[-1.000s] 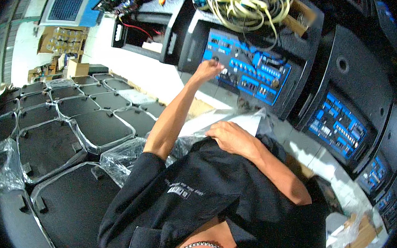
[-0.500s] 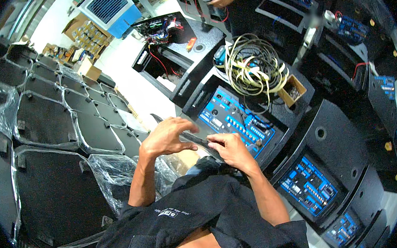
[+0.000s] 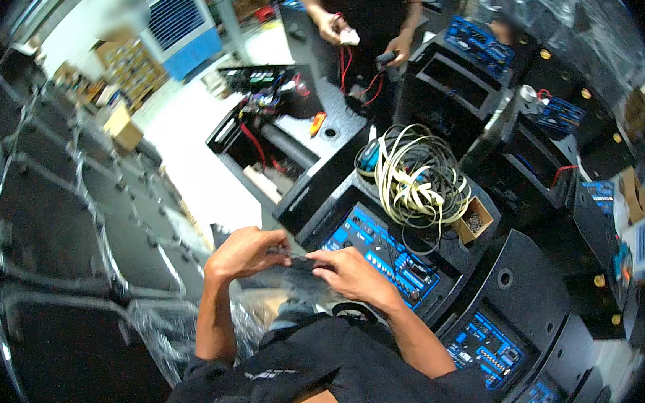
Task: The person removes small white circular components from a plastic sheet and inserts them into ports on the back panel of large black speakers. The person repeats this process across multiple speakers in a warehouse setting.
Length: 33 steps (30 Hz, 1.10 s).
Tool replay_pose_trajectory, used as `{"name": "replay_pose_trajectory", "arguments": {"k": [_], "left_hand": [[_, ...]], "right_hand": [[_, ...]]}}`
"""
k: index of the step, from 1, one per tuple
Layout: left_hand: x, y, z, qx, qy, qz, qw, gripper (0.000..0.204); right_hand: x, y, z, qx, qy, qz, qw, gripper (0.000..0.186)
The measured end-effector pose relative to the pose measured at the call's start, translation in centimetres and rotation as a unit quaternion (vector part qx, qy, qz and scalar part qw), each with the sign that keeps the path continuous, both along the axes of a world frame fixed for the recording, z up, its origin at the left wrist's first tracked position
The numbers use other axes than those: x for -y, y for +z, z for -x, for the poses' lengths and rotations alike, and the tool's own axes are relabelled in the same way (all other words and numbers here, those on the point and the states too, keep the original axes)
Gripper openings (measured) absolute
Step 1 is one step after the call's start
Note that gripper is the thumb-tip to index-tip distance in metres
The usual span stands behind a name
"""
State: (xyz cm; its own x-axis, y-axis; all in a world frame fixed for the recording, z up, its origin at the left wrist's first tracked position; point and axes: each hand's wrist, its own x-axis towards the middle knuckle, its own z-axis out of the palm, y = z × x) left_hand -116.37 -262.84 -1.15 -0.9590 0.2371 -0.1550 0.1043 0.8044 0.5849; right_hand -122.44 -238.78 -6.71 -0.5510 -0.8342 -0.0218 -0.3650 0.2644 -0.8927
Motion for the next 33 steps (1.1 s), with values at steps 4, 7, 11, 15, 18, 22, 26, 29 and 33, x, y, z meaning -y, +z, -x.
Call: {"name": "replay_pose_trajectory", "arguments": {"k": [4,7,11,15,18,22,26,29,33], "left_hand": [[7.2,-0.7,1.9,-0.025,0.043,0.007,0.999,0.030],[12.0,-1.3,3.8,0.010,0.082,0.034,0.996,0.035],[17.6,-3.4,6.4,0.023,0.068,-0.032,0.997,0.033],[18.0,-1.9,8.9,0.019,0.007,0.033,0.999,0.031],[18.3,-1.8,10.2,0.036,-0.014,0.024,0.999,0.033],[18.5,-1.9,11.3,-0.002,-0.038,0.045,0.998,0.033],[17.6,-1.1,12.2,0.006,-0.042,0.059,0.997,0.034],[15.8,0.3,12.8,0.051,-0.035,0.072,0.996,0.035],[15.3,0.1,12.8,0.048,-0.051,0.065,0.995,0.034]], "right_hand": [[7.9,-1.5,3.2,-0.029,0.026,0.057,0.998,0.032],[12.6,-1.5,4.7,-0.027,0.007,0.089,0.996,0.033],[17.2,-2.5,5.3,0.061,-0.021,0.050,0.997,0.033],[18.7,-4.2,5.0,0.040,-0.097,0.110,0.988,0.034],[18.9,-4.0,5.2,0.002,-0.127,0.141,0.982,0.035],[18.0,-1.4,5.4,0.018,-0.137,0.111,0.984,0.037],[17.4,-1.1,5.8,0.024,-0.122,0.085,0.989,0.038],[16.7,-1.7,6.1,0.064,-0.125,0.076,0.987,0.038],[15.9,-2.0,5.9,0.033,-0.127,0.096,0.987,0.036]]}}
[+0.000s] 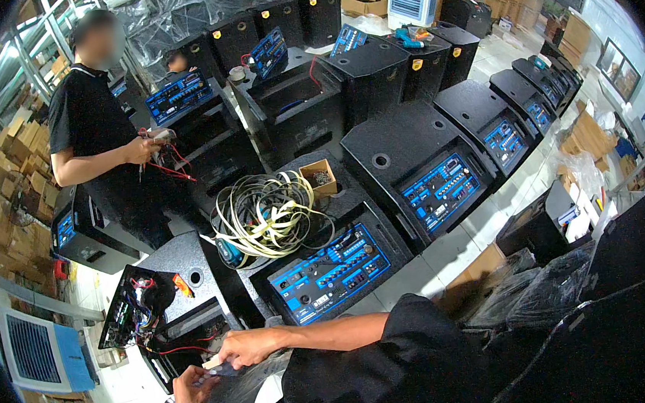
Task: The person removes small white circular components from a plastic sheet and inserts them into ports on the back panel of large black speakers. The person repeats this process across multiple speakers in a warehouse setting.
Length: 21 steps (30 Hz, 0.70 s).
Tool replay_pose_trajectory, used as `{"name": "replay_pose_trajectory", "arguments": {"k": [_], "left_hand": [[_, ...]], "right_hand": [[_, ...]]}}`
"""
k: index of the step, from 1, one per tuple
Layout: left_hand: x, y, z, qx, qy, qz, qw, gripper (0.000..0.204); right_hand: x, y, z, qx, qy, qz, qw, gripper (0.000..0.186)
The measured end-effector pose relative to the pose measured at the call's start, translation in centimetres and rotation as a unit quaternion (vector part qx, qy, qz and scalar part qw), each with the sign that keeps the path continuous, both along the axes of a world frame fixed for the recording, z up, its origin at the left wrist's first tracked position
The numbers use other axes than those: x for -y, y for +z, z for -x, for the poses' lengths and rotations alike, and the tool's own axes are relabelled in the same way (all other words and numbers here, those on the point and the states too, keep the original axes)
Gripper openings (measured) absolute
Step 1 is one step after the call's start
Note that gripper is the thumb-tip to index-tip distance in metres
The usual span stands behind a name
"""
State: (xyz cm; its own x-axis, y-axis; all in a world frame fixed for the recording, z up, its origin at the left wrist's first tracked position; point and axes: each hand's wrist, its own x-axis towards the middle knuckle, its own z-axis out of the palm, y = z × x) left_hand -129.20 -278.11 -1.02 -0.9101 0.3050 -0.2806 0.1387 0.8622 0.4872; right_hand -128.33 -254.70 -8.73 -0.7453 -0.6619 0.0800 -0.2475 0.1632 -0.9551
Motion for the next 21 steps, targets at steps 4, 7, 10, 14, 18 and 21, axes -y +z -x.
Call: {"name": "replay_pose_trajectory", "arguments": {"k": [4,7,10,14,18,21], "left_hand": [[-0.5,-1.3,0.5,0.011,-0.014,-0.028,0.999,0.034],[-1.0,-1.9,0.7,0.005,-0.038,-0.031,0.999,0.033],[-2.1,-1.1,0.4,0.025,-0.027,-0.034,0.999,0.032],[-2.4,-0.9,0.0,0.013,-0.034,-0.025,0.999,0.031],[-2.6,-0.7,-0.5,0.019,-0.025,-0.005,0.999,0.033],[-2.4,-1.0,-0.9,0.020,-0.019,-0.006,1.000,0.034]], "right_hand": [[-1.0,-0.9,-0.5,-0.016,-0.015,-0.002,1.000,0.035],[-2.2,0.6,-0.9,0.016,-0.010,-0.036,0.999,0.036],[-2.4,-0.3,-1.1,0.018,-0.017,-0.030,0.999,0.036],[-2.4,-0.8,-1.3,0.004,-0.015,-0.015,1.000,0.037],[-2.1,-1.8,-1.5,-0.006,-0.017,-0.018,1.000,0.038],[-2.2,-1.5,-1.7,0.001,-0.014,-0.011,1.000,0.037]]}}
